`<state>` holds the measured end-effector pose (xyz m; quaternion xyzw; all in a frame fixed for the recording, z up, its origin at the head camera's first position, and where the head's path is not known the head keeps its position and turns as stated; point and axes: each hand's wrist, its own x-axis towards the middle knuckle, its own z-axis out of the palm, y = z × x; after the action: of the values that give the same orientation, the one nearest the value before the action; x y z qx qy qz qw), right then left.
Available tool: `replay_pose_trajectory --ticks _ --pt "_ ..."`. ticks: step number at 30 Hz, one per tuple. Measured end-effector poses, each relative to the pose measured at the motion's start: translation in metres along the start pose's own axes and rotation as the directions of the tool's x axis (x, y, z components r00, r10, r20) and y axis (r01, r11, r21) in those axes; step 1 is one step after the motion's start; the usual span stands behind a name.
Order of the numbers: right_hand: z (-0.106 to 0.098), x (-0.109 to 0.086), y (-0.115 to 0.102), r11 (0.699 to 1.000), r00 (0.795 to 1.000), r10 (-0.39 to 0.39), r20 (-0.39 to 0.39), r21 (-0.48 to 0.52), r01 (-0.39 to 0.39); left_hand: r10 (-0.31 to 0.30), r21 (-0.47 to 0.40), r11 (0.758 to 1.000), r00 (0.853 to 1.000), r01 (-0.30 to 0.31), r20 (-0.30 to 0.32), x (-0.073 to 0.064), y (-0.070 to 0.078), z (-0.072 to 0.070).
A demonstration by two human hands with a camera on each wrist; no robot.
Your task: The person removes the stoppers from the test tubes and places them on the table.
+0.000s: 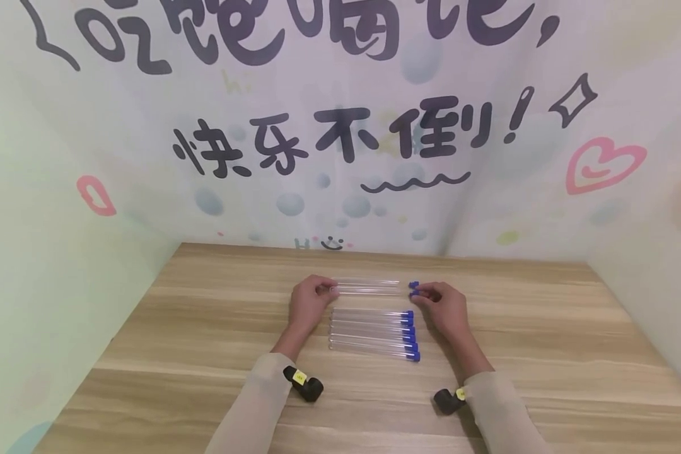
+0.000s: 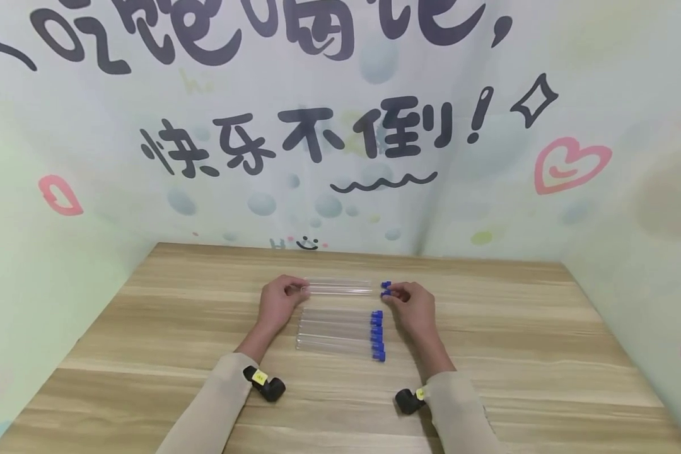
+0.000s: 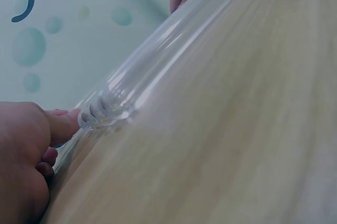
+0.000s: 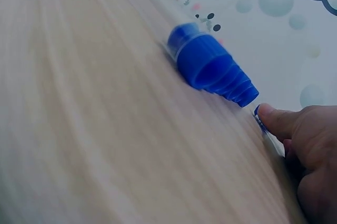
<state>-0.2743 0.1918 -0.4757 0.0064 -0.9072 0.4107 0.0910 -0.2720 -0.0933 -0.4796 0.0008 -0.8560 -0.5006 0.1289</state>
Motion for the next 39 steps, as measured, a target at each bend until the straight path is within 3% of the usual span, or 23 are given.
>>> replay_pose_trajectory --ticks 13,26,39 --pt "-0.0011 -0.0021 -0.0019 1.0 1.0 0.004 -0.003 0.014 -0.004 0.004 0.076 0.997 1.0 -0.004 0.0 0.0006 0.0014 0.001" --pt "-0.0027 -0.0042 -0.0016 0.999 1.0 0.0 0.011 0.052 -0.001 0.004 0.095 0.996 1.0 -0.004 0.002 -0.0005 0.0041 -0.0006" --pt "0.0009 -0.0045 -0.0006 0.995 0.999 0.013 -0.051 0.095 -0.008 0.008 0.089 0.996 1.0 -0.008 0.004 0.0009 0.0008 0.0002"
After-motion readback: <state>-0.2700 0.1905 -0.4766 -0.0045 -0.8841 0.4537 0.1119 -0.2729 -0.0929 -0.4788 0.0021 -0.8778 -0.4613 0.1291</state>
